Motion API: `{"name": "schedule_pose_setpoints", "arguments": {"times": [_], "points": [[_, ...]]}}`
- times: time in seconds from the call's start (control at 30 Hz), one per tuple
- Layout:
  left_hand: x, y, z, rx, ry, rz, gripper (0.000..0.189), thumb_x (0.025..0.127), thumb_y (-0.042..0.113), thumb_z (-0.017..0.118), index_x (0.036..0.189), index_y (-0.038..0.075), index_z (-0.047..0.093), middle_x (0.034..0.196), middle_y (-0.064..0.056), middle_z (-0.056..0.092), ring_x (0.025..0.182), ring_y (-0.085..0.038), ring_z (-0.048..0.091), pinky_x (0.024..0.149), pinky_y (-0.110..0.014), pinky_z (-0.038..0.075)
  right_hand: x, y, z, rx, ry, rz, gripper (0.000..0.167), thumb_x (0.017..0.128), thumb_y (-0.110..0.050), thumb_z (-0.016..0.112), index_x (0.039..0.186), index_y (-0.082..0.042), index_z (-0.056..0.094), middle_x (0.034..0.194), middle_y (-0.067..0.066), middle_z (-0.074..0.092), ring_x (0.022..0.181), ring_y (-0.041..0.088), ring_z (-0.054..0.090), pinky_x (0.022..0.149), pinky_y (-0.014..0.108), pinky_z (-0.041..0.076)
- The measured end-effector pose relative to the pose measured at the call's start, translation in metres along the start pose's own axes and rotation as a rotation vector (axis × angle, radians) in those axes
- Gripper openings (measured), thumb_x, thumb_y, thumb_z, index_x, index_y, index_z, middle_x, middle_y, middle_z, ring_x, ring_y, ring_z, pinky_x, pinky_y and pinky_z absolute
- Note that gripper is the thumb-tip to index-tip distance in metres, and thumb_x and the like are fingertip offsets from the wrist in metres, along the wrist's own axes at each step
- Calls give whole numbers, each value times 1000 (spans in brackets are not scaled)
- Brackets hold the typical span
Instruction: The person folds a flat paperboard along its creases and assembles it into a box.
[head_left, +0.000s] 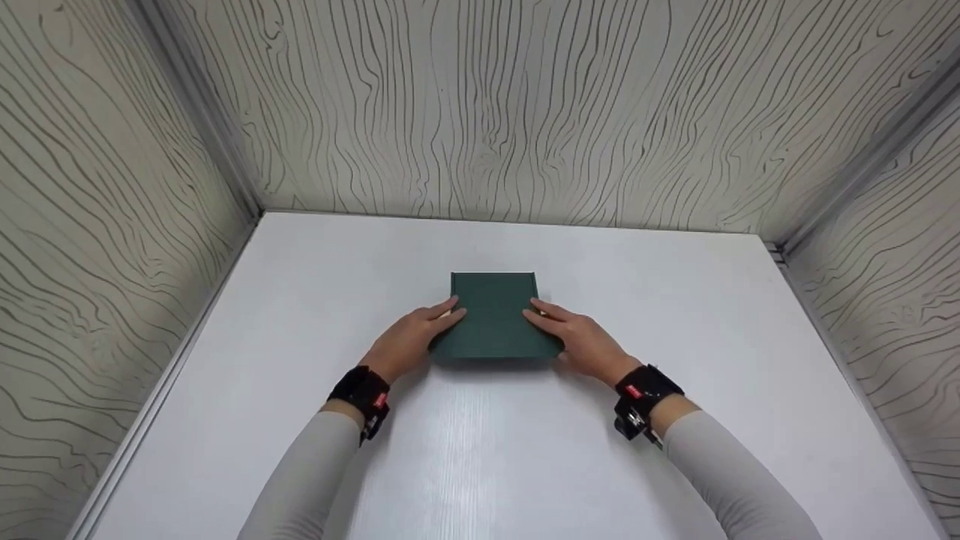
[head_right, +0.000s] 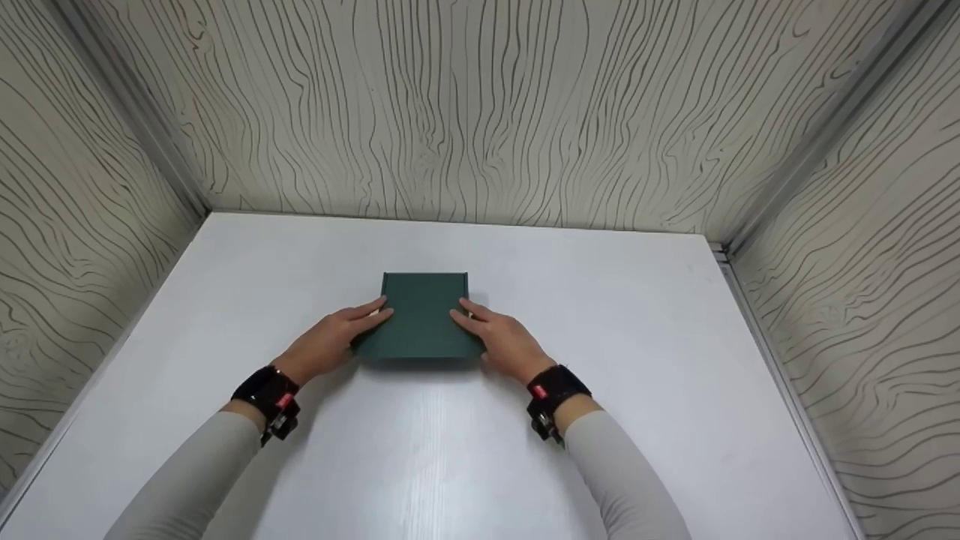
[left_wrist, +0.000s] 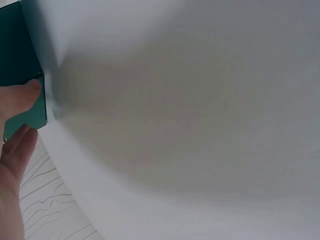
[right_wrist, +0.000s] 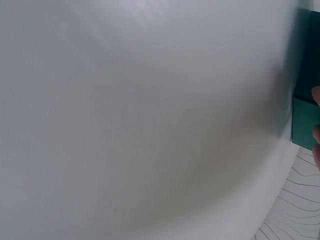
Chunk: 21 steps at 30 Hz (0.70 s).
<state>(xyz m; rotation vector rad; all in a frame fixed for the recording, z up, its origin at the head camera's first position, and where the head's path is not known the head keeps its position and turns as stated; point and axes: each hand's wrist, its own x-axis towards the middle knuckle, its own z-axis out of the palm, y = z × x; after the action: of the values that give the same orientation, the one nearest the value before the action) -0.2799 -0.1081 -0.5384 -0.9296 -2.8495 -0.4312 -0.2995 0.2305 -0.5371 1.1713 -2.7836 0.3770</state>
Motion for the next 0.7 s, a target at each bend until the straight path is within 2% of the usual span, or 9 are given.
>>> {"name": "schedule_pose_setpoints", "arguments": {"times": [0.17, 0.43, 0.7], "points": [[1, 3, 0, 41, 6, -21, 65, 92, -8, 59, 149, 21, 46, 159, -1, 39, 133, -26, 54, 107, -38, 48, 3, -2, 1, 5, 4, 7, 95, 68, 14, 79, 151, -19, 43, 158, 8, 37, 137, 33, 49, 101, 39, 51], [0, 8, 2, 162, 32, 3, 60, 93, -3, 61, 148, 19, 48, 157, -4, 42, 133, -23, 54, 105, -33, 49, -1, -2, 4, 41, 1, 8, 93, 70, 16, 73, 151, -18, 42, 159, 9, 34, 138, 34, 47, 103, 40, 50], [1, 8, 7, 141, 61, -4, 59, 94, -6, 58, 148, 15, 47, 157, -6, 41, 133, -24, 54, 104, -32, 50, 0, 1, 3, 57, -9, 8, 92, 74, 17, 72, 152, -19, 39, 160, 7, 32, 141, 32, 45, 104, 39, 49]]}}
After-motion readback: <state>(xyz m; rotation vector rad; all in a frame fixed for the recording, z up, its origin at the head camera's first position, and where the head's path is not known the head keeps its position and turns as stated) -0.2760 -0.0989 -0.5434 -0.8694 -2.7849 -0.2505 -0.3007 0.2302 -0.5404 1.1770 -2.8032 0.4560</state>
